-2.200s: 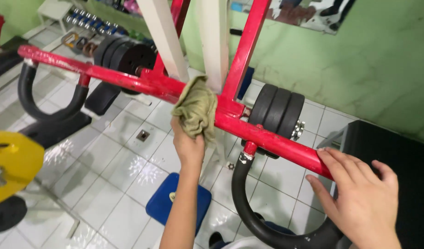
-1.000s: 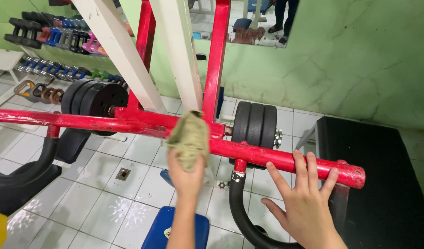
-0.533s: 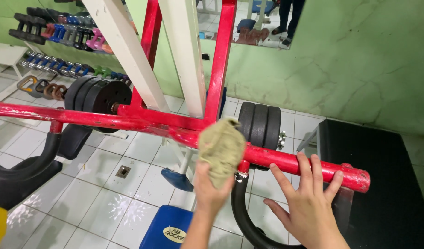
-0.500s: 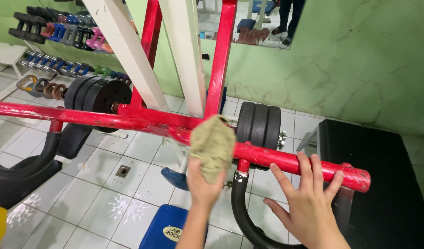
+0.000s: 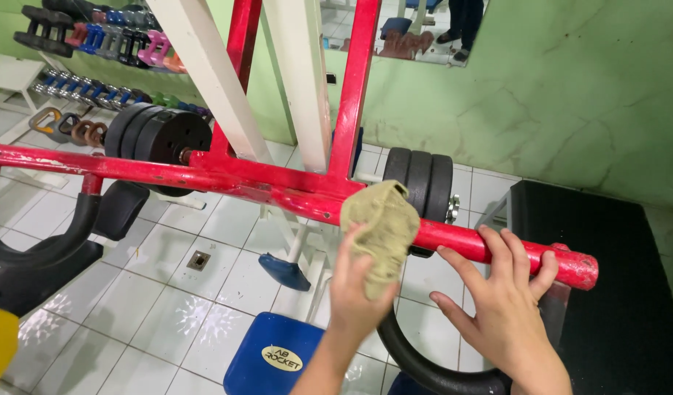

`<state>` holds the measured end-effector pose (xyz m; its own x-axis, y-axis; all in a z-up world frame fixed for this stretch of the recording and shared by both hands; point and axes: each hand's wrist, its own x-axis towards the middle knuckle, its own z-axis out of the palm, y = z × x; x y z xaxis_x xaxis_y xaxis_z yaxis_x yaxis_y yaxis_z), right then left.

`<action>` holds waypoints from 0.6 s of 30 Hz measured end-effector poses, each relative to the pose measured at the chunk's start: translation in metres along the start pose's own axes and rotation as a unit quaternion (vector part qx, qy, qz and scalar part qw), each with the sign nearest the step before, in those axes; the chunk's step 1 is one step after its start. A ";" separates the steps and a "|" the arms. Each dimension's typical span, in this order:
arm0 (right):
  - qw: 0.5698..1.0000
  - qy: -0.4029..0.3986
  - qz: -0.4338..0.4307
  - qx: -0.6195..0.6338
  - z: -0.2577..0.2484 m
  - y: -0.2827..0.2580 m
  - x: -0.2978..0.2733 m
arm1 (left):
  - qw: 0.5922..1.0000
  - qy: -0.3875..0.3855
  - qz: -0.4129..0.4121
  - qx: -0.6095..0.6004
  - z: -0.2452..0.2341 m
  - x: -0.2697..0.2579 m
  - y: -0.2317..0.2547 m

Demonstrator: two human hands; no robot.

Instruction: Wiping down various parts of a weight training machine and a bench with a cloth in a gym.

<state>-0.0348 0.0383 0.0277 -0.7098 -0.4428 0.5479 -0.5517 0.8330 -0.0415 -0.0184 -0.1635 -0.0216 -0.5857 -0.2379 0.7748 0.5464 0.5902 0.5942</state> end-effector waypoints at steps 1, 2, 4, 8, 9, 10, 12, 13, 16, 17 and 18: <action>1.000 -0.002 0.000 0.001 0.000 0.000 -0.001 | 1.000 -0.001 -0.002 0.001 -0.004 -0.001 -0.020; 1.000 0.002 0.001 0.009 -0.001 -0.001 -0.001 | 0.999 0.015 -0.016 0.041 -0.008 -0.003 -0.040; 1.000 0.007 0.002 0.018 -0.003 -0.002 0.000 | 0.996 0.029 -0.030 0.082 -0.017 -0.003 -0.076; 0.999 0.010 0.002 0.031 -0.006 -0.002 0.001 | 0.971 0.145 -0.163 0.100 -0.034 0.007 -0.122; 0.999 0.008 0.002 0.031 -0.006 -0.002 0.000 | 0.948 0.177 -0.258 0.061 -0.039 0.011 -0.129; 0.999 0.005 0.002 0.034 -0.008 -0.003 0.000 | 0.947 0.176 -0.261 0.065 -0.037 0.010 -0.128; 0.999 0.014 -0.011 0.032 -0.011 -0.005 0.002 | 0.935 0.209 -0.284 0.024 -0.038 0.006 -0.126; 0.999 0.012 -0.018 0.038 -0.009 -0.004 0.000 | 0.934 0.214 -0.286 0.032 -0.031 -0.004 -0.115; 0.999 -0.002 -0.007 0.051 -0.006 -0.001 -0.004 | 0.960 0.178 -0.202 0.073 -0.013 -0.020 -0.071; 0.999 0.001 -0.007 0.045 -0.008 0.000 -0.005 | 0.985 0.120 -0.116 0.035 -0.010 -0.019 -0.046; 0.999 0.004 -0.007 0.040 -0.010 0.001 -0.006 | 0.998 0.060 -0.030 -0.002 -0.006 -0.017 -0.021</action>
<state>-0.0262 0.0450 0.0326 -0.6987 -0.4514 0.5550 -0.5947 0.7977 -0.1000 -0.0160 -0.1764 -0.0463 -0.5411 -0.3631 0.7586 0.5156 0.5693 0.6403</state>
